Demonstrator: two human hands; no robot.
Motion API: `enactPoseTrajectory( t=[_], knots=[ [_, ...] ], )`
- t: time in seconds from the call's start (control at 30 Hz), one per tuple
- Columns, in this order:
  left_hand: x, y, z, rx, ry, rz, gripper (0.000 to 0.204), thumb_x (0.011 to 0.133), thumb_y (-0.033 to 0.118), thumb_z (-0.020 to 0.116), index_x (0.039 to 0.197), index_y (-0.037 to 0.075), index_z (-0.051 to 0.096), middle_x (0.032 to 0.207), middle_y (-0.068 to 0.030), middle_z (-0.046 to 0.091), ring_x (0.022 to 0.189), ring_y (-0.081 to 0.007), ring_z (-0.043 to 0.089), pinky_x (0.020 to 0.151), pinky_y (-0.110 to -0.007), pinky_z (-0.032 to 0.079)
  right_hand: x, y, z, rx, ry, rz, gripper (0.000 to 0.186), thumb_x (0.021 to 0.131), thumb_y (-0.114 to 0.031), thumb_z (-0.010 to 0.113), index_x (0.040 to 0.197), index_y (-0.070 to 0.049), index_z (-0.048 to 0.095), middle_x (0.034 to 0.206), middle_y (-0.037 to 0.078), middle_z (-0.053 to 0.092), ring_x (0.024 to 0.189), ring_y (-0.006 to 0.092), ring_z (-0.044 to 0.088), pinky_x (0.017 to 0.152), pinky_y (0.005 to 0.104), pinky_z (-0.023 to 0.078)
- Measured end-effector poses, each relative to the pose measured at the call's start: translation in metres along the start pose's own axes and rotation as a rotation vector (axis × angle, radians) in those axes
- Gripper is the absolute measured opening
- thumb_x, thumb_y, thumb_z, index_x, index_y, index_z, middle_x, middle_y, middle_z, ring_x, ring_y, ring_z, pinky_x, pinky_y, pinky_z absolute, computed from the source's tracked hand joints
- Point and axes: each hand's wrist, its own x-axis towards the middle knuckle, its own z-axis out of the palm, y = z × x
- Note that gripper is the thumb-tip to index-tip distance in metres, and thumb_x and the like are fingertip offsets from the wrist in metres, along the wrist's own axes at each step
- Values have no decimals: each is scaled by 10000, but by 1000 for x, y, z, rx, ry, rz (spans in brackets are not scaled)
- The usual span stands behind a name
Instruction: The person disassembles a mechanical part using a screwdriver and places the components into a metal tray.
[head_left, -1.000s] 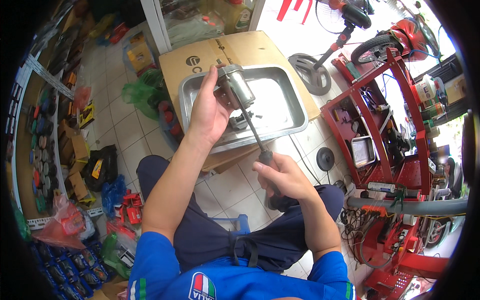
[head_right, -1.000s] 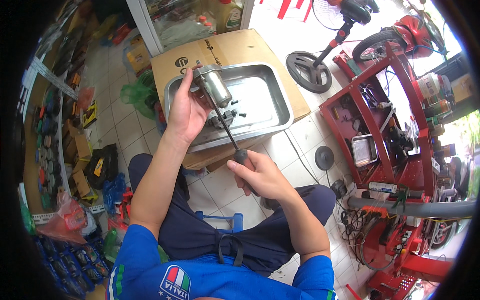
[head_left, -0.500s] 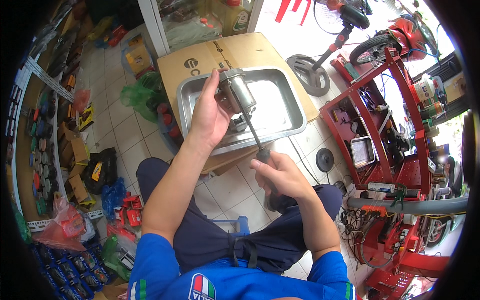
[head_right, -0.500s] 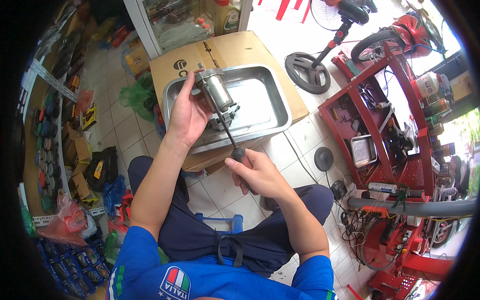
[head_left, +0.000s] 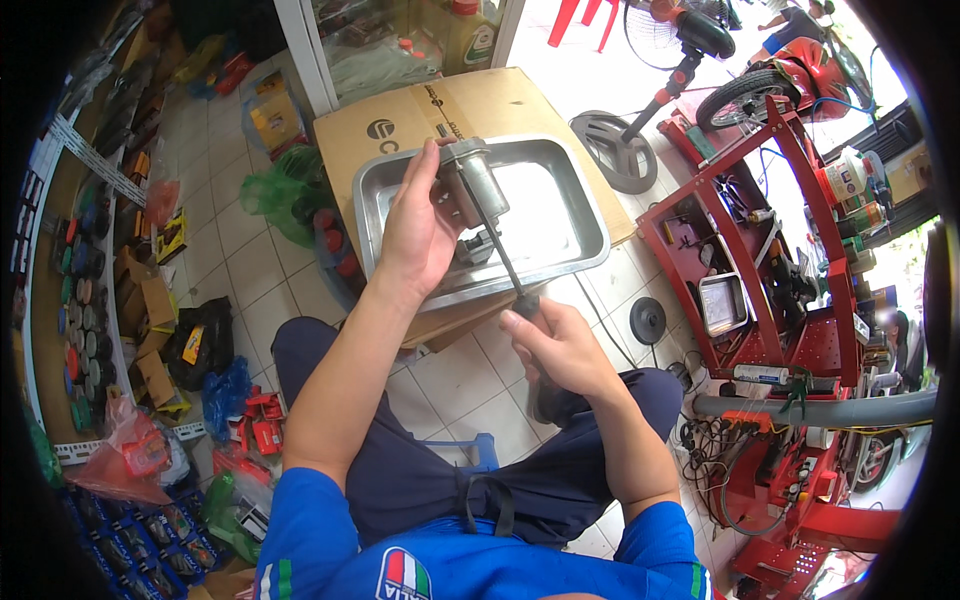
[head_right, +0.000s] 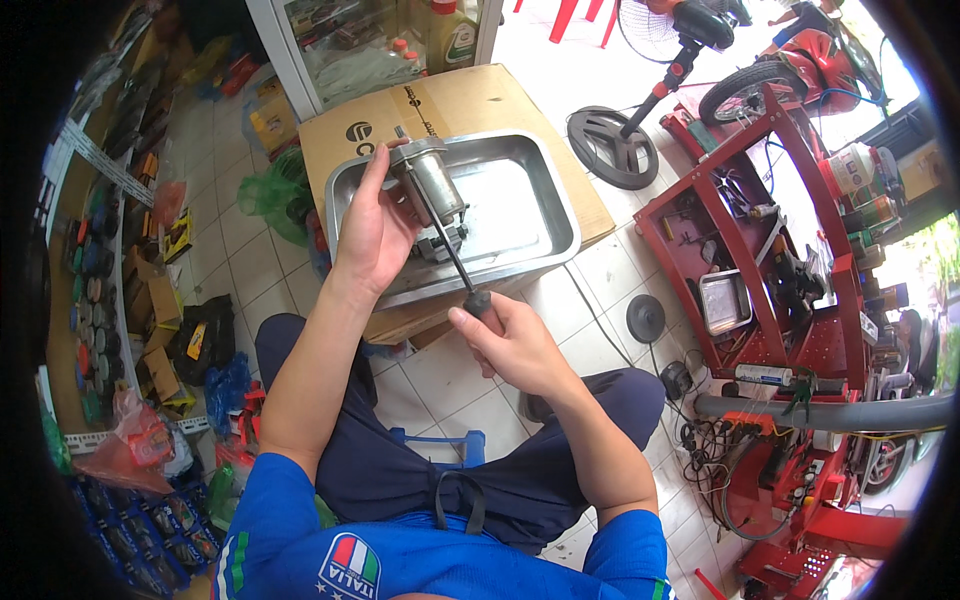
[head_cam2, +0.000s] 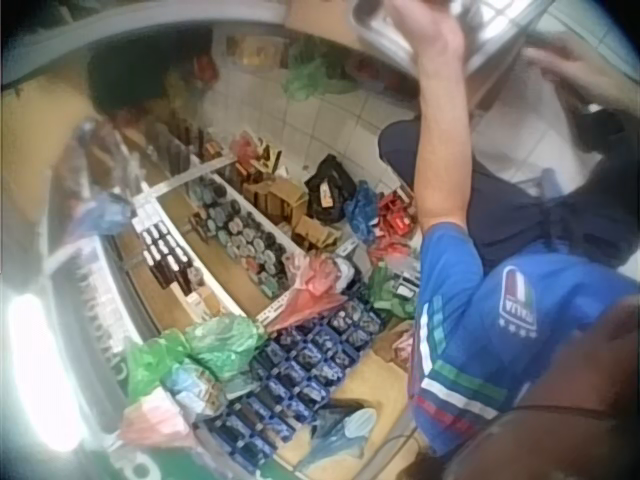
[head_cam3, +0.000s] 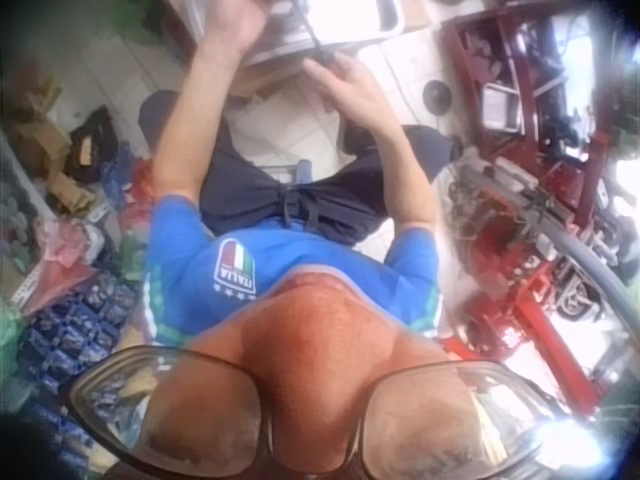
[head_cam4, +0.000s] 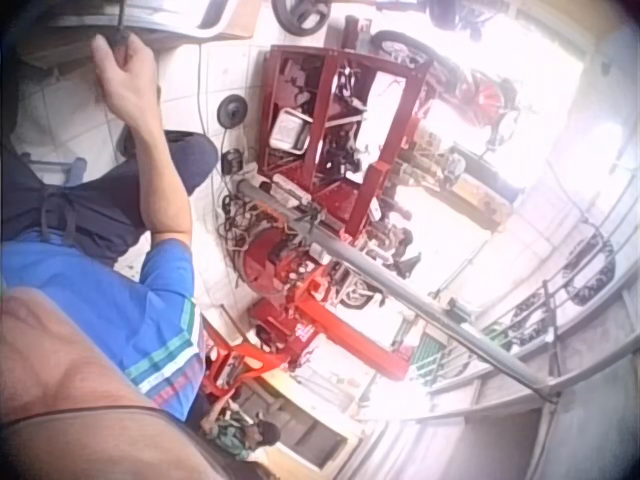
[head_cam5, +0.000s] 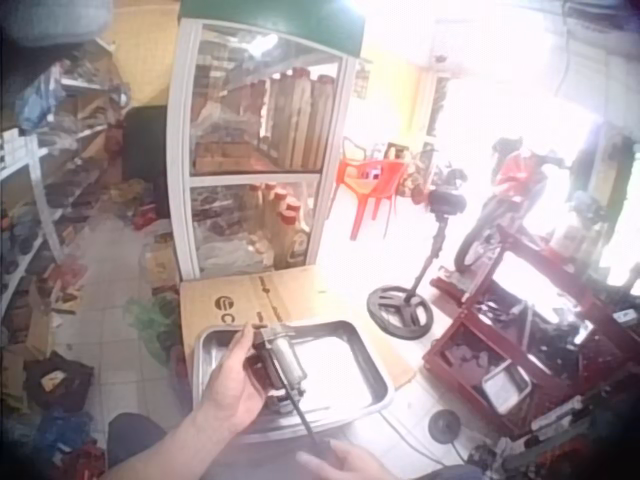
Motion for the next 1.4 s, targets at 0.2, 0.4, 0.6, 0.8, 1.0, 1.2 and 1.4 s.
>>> enactPoseTrajectory(
  t=[0.2, 0.4, 0.6, 0.8, 1.0, 1.2, 1.4],
  knots=[
    [3, 3, -3, 25, -18, 49, 338, 1093, 406, 505, 1284, 138, 581, 1164, -37, 651, 1020, -159, 646, 873, -373, 570, 9, 21, 5, 294, -53, -170, 312, 1019, -290, 668, 1110, -16, 551, 753, 41, 594, 506, 105, 543, 432, 259, 401],
    [1, 0, -5, 63, -79, 2, 311, 1101, 376, 496, 1261, 132, 604, 1112, -17, 661, 986, -136, 648, 854, -333, 564, 8, 16, 23, 457, -149, 76, 409, 995, -273, 690, 1265, -12, 528, 747, 35, 594, 466, 105, 518, 398, 244, 355],
    [-1, -2, 2, 13, -116, -34, 304, 1108, 364, 484, 1252, 128, 608, 1094, -10, 660, 962, -115, 646, 814, -323, 566, 12, 30, 23, 153, -313, -118, 402, 1014, -170, 614, 1363, -14, 488, 931, 70, 652, 814, 177, 676, 698, 296, 549],
    [0, -1, -2, 94, -146, -29, 374, 1101, 428, 462, 1295, 125, 567, 1167, -108, 681, 1100, -242, 691, 909, -399, 594, 9, 26, 30, 198, -381, 77, 461, 1019, -217, 652, 1384, -10, 461, 1130, 135, 655, 975, 185, 674, 738, 312, 615],
    [0, -2, -2, 91, -158, -37, 372, 1102, 428, 462, 1300, 131, 567, 1170, -107, 683, 1090, -236, 693, 889, -389, 600, 18, 40, 22, 69, -408, -49, 496, 990, -211, 704, 1358, -6, 442, 1159, 150, 671, 860, 164, 689, 646, 294, 620],
    [-3, 4, -6, 104, -180, -60, 298, 1106, 360, 491, 1244, 130, 619, 1077, 12, 676, 929, -83, 655, 776, -300, 567, 7, 14, 30, 6, -331, 113, 544, 952, -181, 749, 1364, 11, 450, 1108, 143, 682, 899, 161, 695, 684, 296, 619],
    [-1, 1, -4, 139, -168, -24, 365, 1104, 416, 461, 1276, 120, 587, 1136, -110, 696, 1060, -228, 703, 869, -385, 604, 16, 40, 29, -9, -339, -180, 545, 931, -194, 778, 1357, 12, 507, 966, 108, 695, 916, 170, 703, 665, 306, 609]
  ],
)
